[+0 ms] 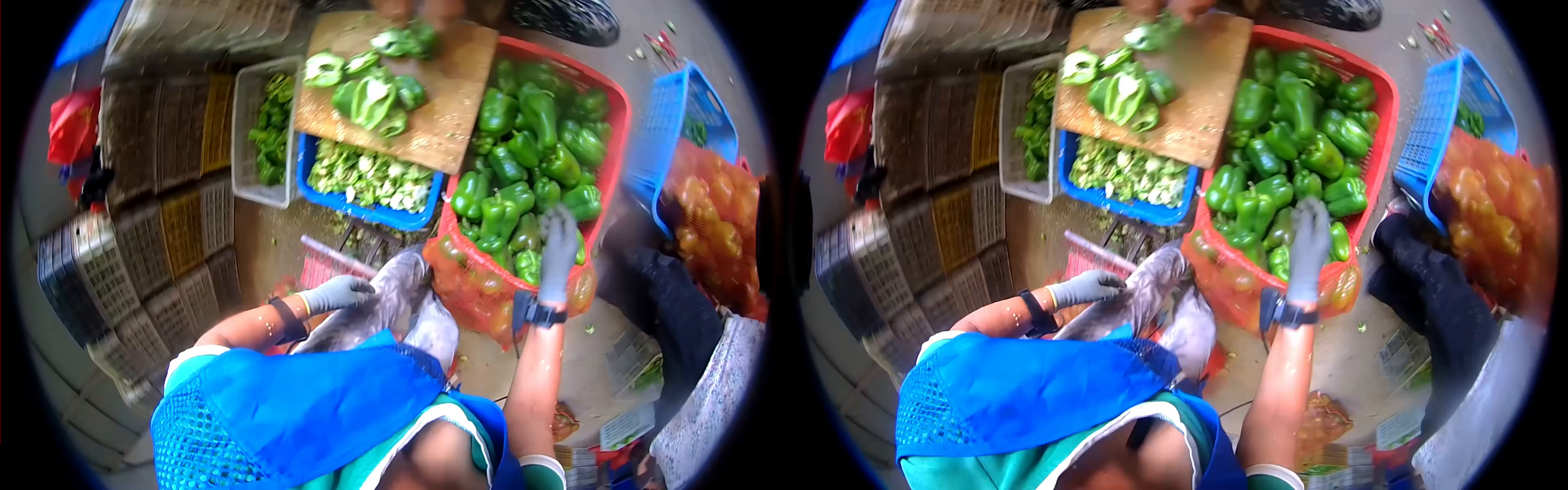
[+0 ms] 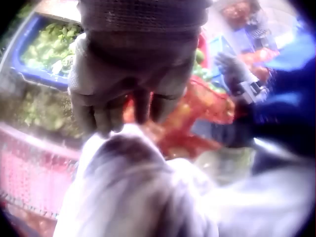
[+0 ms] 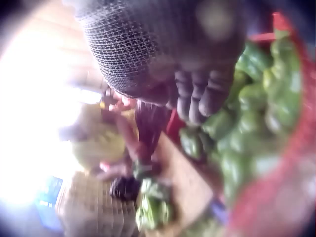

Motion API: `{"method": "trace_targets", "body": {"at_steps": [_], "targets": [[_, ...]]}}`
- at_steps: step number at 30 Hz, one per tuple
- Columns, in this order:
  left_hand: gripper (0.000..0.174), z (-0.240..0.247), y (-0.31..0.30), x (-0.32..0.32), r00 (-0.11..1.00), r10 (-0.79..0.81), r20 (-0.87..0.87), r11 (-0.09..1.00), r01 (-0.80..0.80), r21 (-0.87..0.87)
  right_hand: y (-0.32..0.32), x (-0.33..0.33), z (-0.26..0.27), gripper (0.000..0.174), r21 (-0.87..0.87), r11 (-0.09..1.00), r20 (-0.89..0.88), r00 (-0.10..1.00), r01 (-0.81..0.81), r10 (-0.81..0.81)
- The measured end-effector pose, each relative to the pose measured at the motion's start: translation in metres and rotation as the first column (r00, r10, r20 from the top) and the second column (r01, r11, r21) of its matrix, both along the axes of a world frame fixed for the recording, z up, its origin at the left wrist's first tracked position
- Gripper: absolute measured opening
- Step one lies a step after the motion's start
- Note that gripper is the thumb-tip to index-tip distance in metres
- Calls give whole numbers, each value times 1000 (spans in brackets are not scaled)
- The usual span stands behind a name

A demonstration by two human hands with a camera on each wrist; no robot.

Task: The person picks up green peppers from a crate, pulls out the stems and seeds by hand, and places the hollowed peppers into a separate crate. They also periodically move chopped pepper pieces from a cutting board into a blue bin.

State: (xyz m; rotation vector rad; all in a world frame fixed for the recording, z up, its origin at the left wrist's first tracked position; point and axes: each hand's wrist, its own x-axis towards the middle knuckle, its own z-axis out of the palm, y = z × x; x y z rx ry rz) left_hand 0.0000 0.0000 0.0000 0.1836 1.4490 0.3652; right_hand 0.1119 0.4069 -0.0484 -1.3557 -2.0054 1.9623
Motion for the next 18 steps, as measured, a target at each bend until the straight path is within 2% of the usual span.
{"method": "trace_targets", "body": {"at_steps": [1,2,3,4,5,7,9,11,13,14,17,18], "targets": [[47,19,8,21,994,-93,59,995,90,41,4,7,5,23,-22,999,20,999,-42,43],[51,39,19,38,981,-195,21,977,193,88,-15,50,2,23,110,911,9,917,-396,398],[51,48,-35,19,938,-244,-245,925,301,230,-63,53,28,23,4,866,-29,866,-499,499],[49,71,-41,27,906,-327,-268,900,385,203,-110,54,56,23,-102,796,-76,803,-596,591],[48,93,-44,34,868,-412,-278,864,469,184,-156,54,85,23,-201,707,-128,733,-679,668],[41,115,-58,51,832,-415,-369,842,504,190,-216,129,82,25,-280,534,-188,591,-798,784],[36,126,-73,68,765,-410,-496,798,564,210,-249,193,86,25,-365,424,-92,486,-829,869],[32,120,-86,79,658,-374,-654,725,647,236,-263,247,85,24,-447,445,156,422,-776,893],[28,144,-82,72,708,-200,-677,746,558,363,-268,283,86,24,-483,501,339,375,-718,863],[26,152,-81,68,721,-112,-683,744,517,423,-271,297,86,24,-486,531,397,365,-694,842],[25,147,-95,69,682,79,-727,647,520,558,-287,316,88,23,-481,599,488,372,-640,789],[23,154,-96,64,603,111,-790,634,569,523,-295,318,91,23,-481,616,504,379,-623,776]]}}
